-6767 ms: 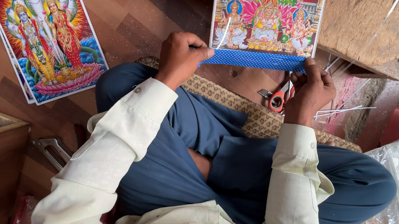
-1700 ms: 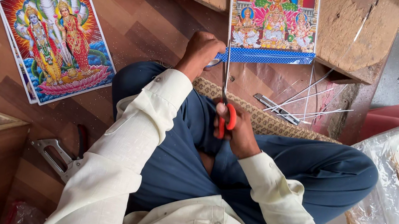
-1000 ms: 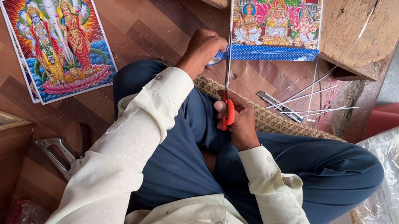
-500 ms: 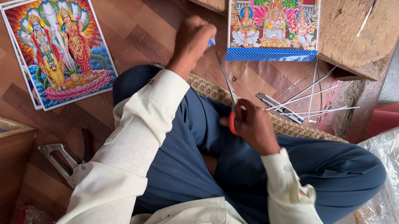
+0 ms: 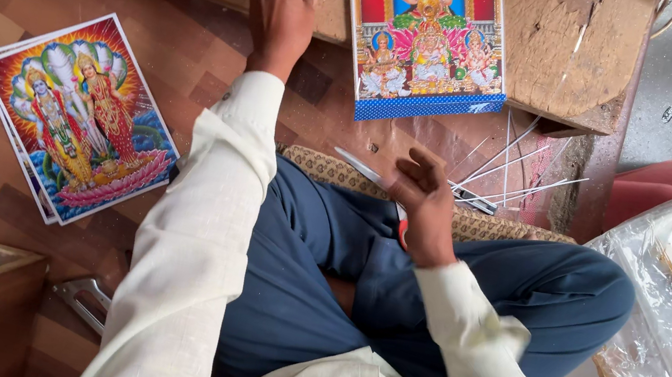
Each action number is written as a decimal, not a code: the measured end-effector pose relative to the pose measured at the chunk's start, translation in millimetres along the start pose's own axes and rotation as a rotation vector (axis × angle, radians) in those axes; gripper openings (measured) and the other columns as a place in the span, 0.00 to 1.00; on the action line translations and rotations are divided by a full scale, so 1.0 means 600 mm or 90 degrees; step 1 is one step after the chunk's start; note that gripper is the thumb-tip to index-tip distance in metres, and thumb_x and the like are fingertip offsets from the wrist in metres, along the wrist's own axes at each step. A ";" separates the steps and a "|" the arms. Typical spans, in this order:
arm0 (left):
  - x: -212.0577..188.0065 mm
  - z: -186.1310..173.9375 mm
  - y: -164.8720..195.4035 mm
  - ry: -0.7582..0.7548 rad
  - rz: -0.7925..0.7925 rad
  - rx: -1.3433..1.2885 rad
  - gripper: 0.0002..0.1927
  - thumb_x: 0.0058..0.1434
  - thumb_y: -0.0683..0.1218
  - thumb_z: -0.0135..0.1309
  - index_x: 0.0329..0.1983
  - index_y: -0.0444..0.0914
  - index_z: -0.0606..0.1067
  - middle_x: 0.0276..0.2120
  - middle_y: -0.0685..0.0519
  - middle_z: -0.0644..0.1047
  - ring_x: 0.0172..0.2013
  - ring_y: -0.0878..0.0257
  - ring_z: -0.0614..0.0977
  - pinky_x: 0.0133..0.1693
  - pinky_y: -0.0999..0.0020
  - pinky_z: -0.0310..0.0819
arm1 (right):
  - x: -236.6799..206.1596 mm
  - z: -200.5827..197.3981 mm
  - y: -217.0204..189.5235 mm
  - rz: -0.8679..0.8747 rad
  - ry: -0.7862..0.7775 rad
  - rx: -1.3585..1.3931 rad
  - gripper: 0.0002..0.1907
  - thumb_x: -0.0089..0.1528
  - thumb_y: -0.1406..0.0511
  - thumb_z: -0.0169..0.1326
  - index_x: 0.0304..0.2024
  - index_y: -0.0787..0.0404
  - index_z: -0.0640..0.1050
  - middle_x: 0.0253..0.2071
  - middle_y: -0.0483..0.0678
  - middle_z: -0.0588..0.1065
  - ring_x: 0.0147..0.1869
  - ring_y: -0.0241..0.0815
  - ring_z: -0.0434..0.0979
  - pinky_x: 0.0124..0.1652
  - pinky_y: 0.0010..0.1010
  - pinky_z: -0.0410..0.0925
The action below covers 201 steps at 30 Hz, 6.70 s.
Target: The person sits on the floor and frames a printed image of a deity. They use scissors to trim the plastic covering and apply blue patterned tape to the edges of the frame, securing the print in place.
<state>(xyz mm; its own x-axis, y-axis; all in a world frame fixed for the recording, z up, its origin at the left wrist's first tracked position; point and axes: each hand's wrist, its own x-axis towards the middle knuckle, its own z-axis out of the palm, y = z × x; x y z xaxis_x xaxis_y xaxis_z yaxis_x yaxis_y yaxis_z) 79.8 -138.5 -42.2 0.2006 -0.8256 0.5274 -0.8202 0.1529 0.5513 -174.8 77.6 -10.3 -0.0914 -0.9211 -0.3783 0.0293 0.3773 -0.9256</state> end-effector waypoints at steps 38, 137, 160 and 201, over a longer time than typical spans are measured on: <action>-0.073 -0.211 0.338 -0.202 0.026 -0.432 0.22 0.43 0.44 0.76 0.41 0.37 0.80 0.34 0.52 0.86 0.34 0.64 0.87 0.40 0.67 0.81 | -0.058 -0.265 -0.226 -0.383 0.019 0.181 0.05 0.63 0.76 0.61 0.41 0.67 0.80 0.36 0.44 0.78 0.35 0.32 0.74 0.36 0.24 0.67; -0.121 -0.190 0.356 -0.274 0.340 -0.111 0.09 0.59 0.36 0.53 0.41 0.36 0.79 0.33 0.43 0.82 0.35 0.47 0.84 0.41 0.53 0.77 | -0.004 -0.130 -0.218 -0.680 0.037 -0.665 0.11 0.63 0.67 0.61 0.48 0.61 0.82 0.43 0.51 0.80 0.45 0.54 0.79 0.45 0.43 0.69; -0.134 -0.159 0.334 -0.033 0.119 -0.388 0.30 0.66 0.44 0.61 0.69 0.30 0.67 0.64 0.37 0.72 0.63 0.43 0.75 0.63 0.56 0.70 | 0.034 -0.285 -0.189 -0.458 0.073 -0.354 0.06 0.65 0.72 0.63 0.44 0.69 0.83 0.33 0.46 0.80 0.37 0.30 0.75 0.38 0.23 0.69; 0.082 -0.091 0.335 0.076 -0.500 -0.771 0.14 0.56 0.45 0.67 0.28 0.28 0.81 0.23 0.51 0.80 0.23 0.64 0.76 0.27 0.67 0.71 | 0.059 -0.309 -0.093 0.000 -0.173 0.089 0.13 0.67 0.65 0.56 0.51 0.67 0.80 0.45 0.50 0.80 0.42 0.40 0.80 0.42 0.35 0.73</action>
<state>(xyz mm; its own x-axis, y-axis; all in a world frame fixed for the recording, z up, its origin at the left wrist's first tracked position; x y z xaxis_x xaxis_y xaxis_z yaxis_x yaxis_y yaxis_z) -46.1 -118.7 129.9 0.4697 -0.8706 -0.1465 0.4560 0.0971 0.8847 -364.0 41.8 29.6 0.1779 -0.9200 -0.3492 0.1684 0.3781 -0.9103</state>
